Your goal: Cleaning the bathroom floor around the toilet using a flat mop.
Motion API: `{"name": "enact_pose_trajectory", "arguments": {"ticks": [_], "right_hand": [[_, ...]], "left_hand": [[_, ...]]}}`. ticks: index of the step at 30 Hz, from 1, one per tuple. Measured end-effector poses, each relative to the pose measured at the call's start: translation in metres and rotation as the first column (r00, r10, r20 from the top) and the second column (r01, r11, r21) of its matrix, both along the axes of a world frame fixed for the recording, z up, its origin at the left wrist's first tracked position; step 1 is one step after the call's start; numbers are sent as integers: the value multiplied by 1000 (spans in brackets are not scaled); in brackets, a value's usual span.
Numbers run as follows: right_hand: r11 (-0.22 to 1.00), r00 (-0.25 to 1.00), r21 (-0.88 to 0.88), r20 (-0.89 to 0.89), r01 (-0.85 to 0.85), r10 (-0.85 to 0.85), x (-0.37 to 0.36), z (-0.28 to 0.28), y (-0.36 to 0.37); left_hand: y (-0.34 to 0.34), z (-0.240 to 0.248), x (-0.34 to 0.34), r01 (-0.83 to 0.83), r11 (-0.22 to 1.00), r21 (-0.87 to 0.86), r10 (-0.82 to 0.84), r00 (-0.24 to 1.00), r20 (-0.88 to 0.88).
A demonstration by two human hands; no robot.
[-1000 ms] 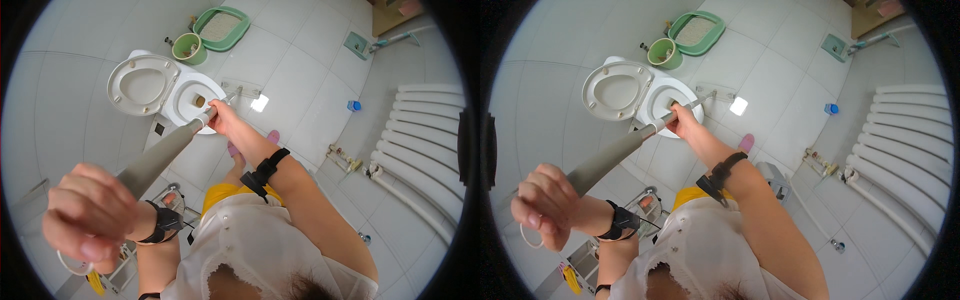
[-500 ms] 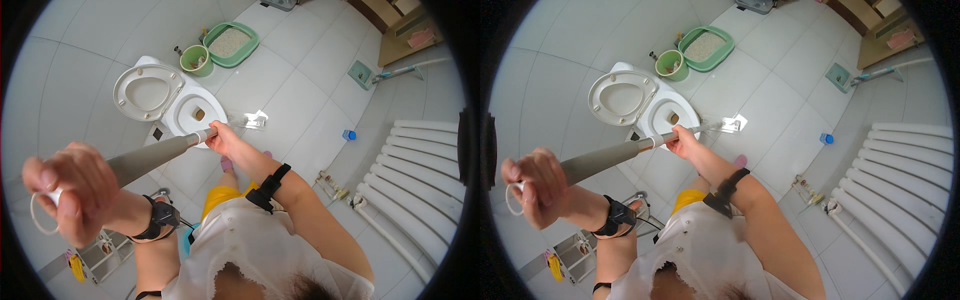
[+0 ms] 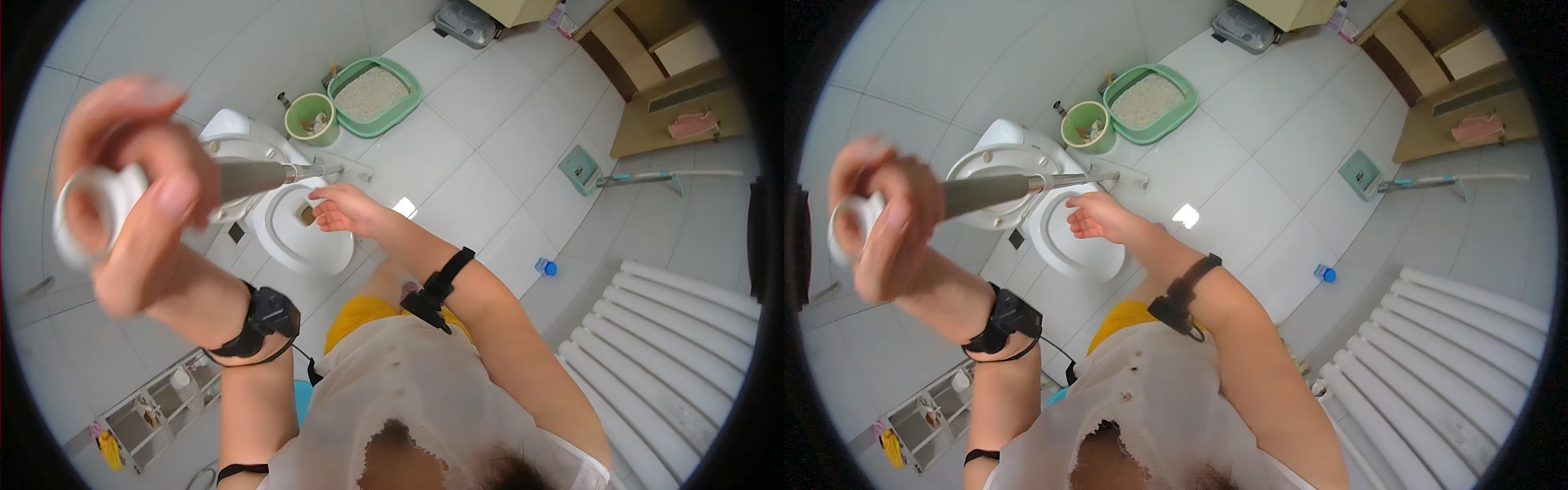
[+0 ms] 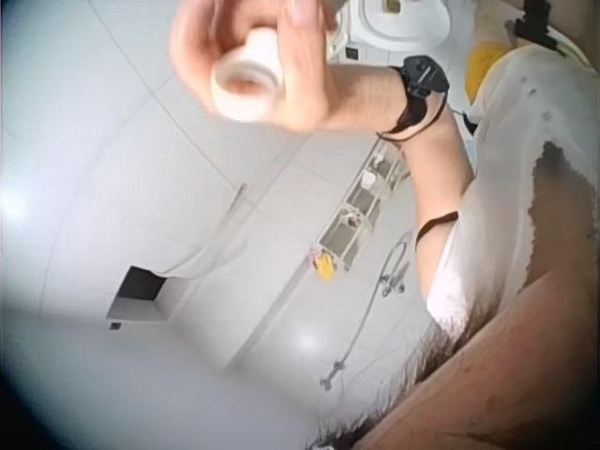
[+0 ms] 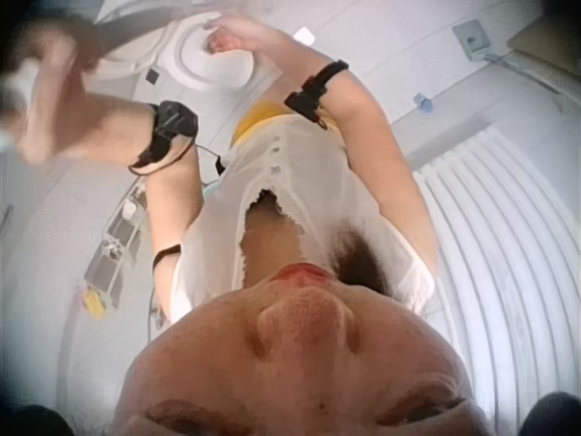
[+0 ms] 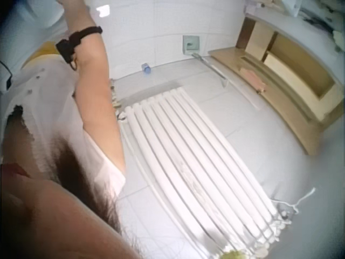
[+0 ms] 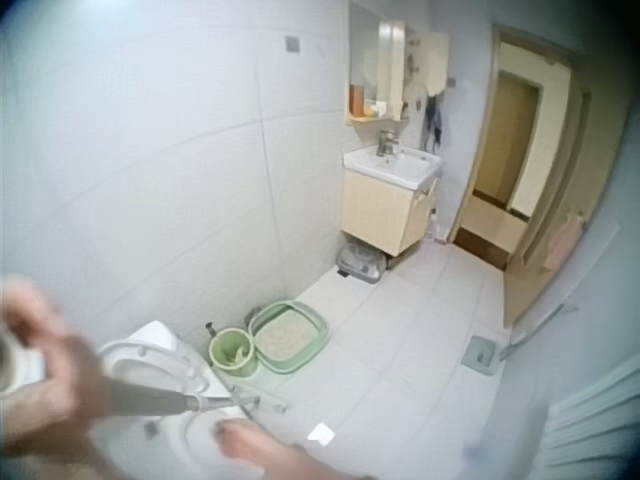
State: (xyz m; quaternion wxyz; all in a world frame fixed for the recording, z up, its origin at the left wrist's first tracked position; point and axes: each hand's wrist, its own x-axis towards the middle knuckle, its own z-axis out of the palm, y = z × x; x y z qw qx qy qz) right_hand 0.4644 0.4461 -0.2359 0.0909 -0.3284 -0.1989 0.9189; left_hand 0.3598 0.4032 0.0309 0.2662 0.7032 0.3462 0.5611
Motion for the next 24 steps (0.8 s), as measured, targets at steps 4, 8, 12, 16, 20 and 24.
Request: {"name": "enact_pose_trajectory", "arguments": {"ticks": [4,8,12,16,20,24], "right_hand": [[1000,989,25,147,2,-5,39,-17,52],[992,958,94,264,88,-110,51,-15,119],[995,952,-8,290,102,-96,50,-26,170],[997,946,-25,321,67,-56,46,-52,236],[987,931,-49,344,150,-124,51,-60,301],[991,935,-35,337,127,-108,52,-74,340]], "left_hand": [[85,-10,14,-518,855,-30,512,832,214],[136,-11,-30,-696,718,-20,656,667,354],[174,-10,-45,-805,593,-22,761,551,343],[212,-7,-47,-845,533,-41,815,500,292],[226,-10,-66,-872,480,-92,849,437,297],[235,-9,-67,-904,408,-128,886,359,292]]}}
